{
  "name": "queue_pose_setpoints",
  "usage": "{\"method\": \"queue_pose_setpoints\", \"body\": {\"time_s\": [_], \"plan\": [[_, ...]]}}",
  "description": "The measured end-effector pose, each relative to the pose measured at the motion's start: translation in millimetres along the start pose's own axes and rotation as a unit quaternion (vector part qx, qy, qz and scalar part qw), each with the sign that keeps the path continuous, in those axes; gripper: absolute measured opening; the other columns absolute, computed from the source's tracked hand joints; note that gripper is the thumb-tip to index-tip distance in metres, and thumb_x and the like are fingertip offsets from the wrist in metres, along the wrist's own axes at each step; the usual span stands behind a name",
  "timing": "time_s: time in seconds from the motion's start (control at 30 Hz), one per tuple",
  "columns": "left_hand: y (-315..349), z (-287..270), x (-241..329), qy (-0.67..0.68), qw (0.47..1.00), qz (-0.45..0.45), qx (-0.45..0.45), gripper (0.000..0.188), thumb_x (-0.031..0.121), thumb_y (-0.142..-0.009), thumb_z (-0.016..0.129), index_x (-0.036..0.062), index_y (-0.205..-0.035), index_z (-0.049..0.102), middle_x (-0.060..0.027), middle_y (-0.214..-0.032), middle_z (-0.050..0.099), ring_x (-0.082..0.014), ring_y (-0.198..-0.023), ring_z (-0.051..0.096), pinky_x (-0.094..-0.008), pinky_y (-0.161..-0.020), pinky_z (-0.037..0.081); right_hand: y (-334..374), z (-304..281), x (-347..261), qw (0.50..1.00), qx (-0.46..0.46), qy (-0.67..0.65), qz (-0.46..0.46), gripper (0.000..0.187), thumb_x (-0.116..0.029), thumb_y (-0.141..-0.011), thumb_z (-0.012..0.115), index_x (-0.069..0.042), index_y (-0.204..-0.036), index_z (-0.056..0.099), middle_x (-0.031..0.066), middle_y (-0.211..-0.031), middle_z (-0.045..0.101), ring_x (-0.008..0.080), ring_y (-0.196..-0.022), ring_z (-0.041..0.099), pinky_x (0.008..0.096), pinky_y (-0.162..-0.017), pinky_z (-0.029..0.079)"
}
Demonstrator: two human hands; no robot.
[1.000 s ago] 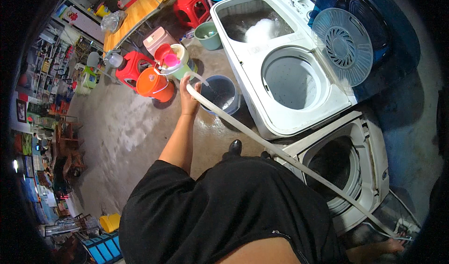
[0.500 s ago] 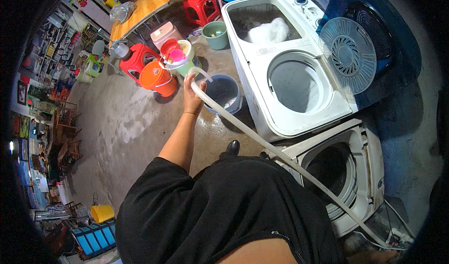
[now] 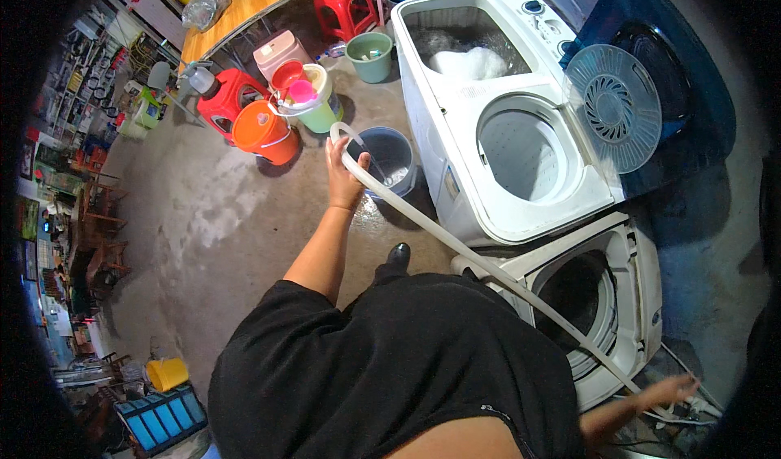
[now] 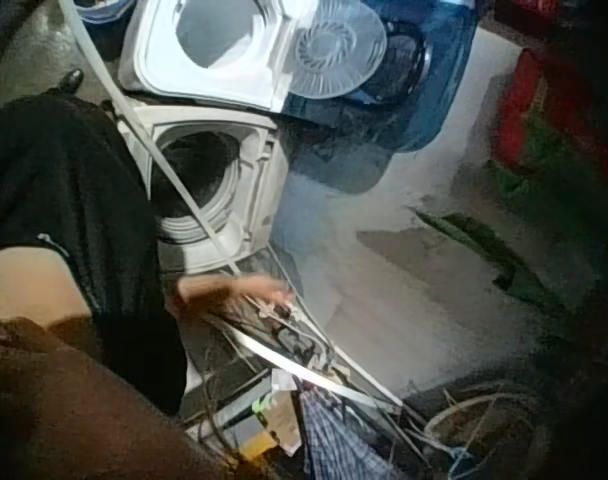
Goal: The person uses a spray bottle to wet the floor, then scoops water from a bucket with a pink scoop and pours it into a white bucket. They add a red liquid from an orange container into the bucket and stir the mixture. Finally, they use a hose to add more water to the bucket.
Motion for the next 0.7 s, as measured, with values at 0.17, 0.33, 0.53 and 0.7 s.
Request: {"method": "queue_pose_setpoints", "body": {"time_s": [0.17,0.33,0.53,0.7], "plan": [[5,-3,-1,0.02,1.0,-0.007,0.0,0.064,0.04,-0.08,0.076,0.0138,-0.131,0.047,-0.0338,-0.148,0.024,-0.047,-0.138,0.028,-0.0466,-0.111,0.027,164,118,-223,0.885,-0.339,-0.281,-0.148,0.03,-0.015,-0.099,0.05,0.001,-0.124,0.055,0.0143,-0.121,0.059,0.025,-0.113,0.055,0.0359,-0.098,0.042],[12,-8,-5,0.074,0.997,-0.028,0.017,0.065,0.035,-0.074,0.081,0.0155,-0.128,0.051,-0.0343,-0.148,0.022,-0.046,-0.136,0.03,-0.0441,-0.108,0.033,368,131,-417,0.646,-0.657,-0.306,-0.24,0.033,-0.012,-0.091,0.057,-0.004,-0.123,0.058,0.0128,-0.121,0.06,0.0239,-0.11,0.056,0.0353,-0.096,0.043],[10,-14,-4,0.085,0.995,-0.011,0.042,0.068,0.041,-0.069,0.083,0.0133,-0.125,0.054,-0.0387,-0.145,0.023,-0.051,-0.135,0.029,-0.0461,-0.109,0.031,541,95,-495,0.345,-0.879,-0.23,-0.235,0.058,-0.026,-0.092,0.062,-0.004,-0.141,0.041,0.0205,-0.125,0.056,0.0261,-0.113,0.056,0.0373,-0.096,0.044],[7,-12,-7,0.111,0.993,-0.027,0.001,0.069,0.043,-0.07,0.082,0.0158,-0.126,0.052,-0.04,-0.144,0.021,-0.0548,-0.132,0.03,-0.0484,-0.108,0.033,591,90,-488,0.249,-0.932,-0.13,-0.23,0.048,-0.022,-0.094,0.059,-0.003,-0.136,0.044,0.0119,-0.112,0.06,0.0188,-0.102,0.056,0.0314,-0.09,0.045]]}}
Point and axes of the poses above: each hand's wrist, its own y-axis away from the middle knuckle, its own z-axis out of the palm, x = y × z, the point moved 9 cm from there along -y, towards the middle knuckle
